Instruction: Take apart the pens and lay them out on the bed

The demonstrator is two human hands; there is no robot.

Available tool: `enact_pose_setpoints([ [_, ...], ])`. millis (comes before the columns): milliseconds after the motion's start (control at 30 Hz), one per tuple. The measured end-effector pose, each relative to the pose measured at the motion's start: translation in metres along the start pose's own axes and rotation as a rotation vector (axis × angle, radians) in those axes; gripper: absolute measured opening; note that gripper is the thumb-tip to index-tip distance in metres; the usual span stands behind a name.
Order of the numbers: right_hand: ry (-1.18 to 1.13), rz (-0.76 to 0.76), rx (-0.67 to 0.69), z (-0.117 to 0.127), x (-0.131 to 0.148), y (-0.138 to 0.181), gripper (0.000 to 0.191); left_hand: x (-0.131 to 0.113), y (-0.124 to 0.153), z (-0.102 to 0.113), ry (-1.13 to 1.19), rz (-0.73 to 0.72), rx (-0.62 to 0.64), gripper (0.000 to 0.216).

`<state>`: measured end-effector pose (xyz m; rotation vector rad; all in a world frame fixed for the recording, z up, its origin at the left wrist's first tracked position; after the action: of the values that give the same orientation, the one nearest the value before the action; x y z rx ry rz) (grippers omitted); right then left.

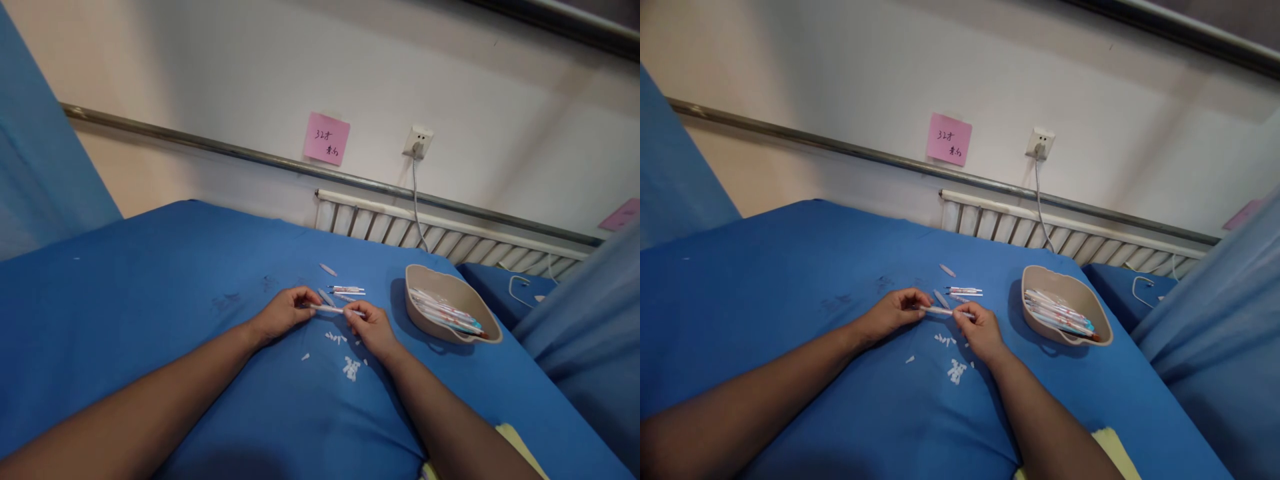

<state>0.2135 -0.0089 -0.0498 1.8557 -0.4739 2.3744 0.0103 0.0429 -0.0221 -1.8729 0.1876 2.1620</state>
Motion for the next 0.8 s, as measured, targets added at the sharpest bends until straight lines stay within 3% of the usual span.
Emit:
enact_pose_setpoints([
  [100, -0.008, 0.008, 0.0, -0.0002, -0.0012, -0.0005, 0.032, -0.002, 0.0002, 0.0005, 0.038, 0.001, -0.042, 0.044],
  [300, -0.006, 0.014, -0.006, 0.0, -0.0017, -0.0006, 0.031, -0.0012, 0.0018, -0.0022, -0.09, 0.058, 0.056, 0.028],
  [433, -0.006, 0.008, -0.011, -0.0006, -0.0026, -0.0008, 0.031, -0.0019, 0.001, -0.0001, -0.018, -0.018, 0.021, 0.033],
  [633, -0.017, -0.004, 0.004, -0.0003, 0.0, 0.0001, 0.03, -0.004, 0.0028, -0.0033, -0.055, 0.078, 0.035, 0.029],
  [800, -0.032, 0.0, 0.005, -0.0004, -0.0014, -0.0001, 0.03, -0.003, 0.0033, -0.0027, -0.076, -0.024, 0.026, 0.022],
])
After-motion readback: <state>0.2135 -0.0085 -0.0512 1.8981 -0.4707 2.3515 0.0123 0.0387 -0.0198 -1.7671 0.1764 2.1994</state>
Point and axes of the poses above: each hand's wrist, its own y-axis away from the middle knuckle, its own z-axis out of the back of the hand, x = y × z, the point moved 1 cm from there along -y, towards the middle knuckle, and after that the axes turned 14 degrees about -x, right-handed, at the moved point
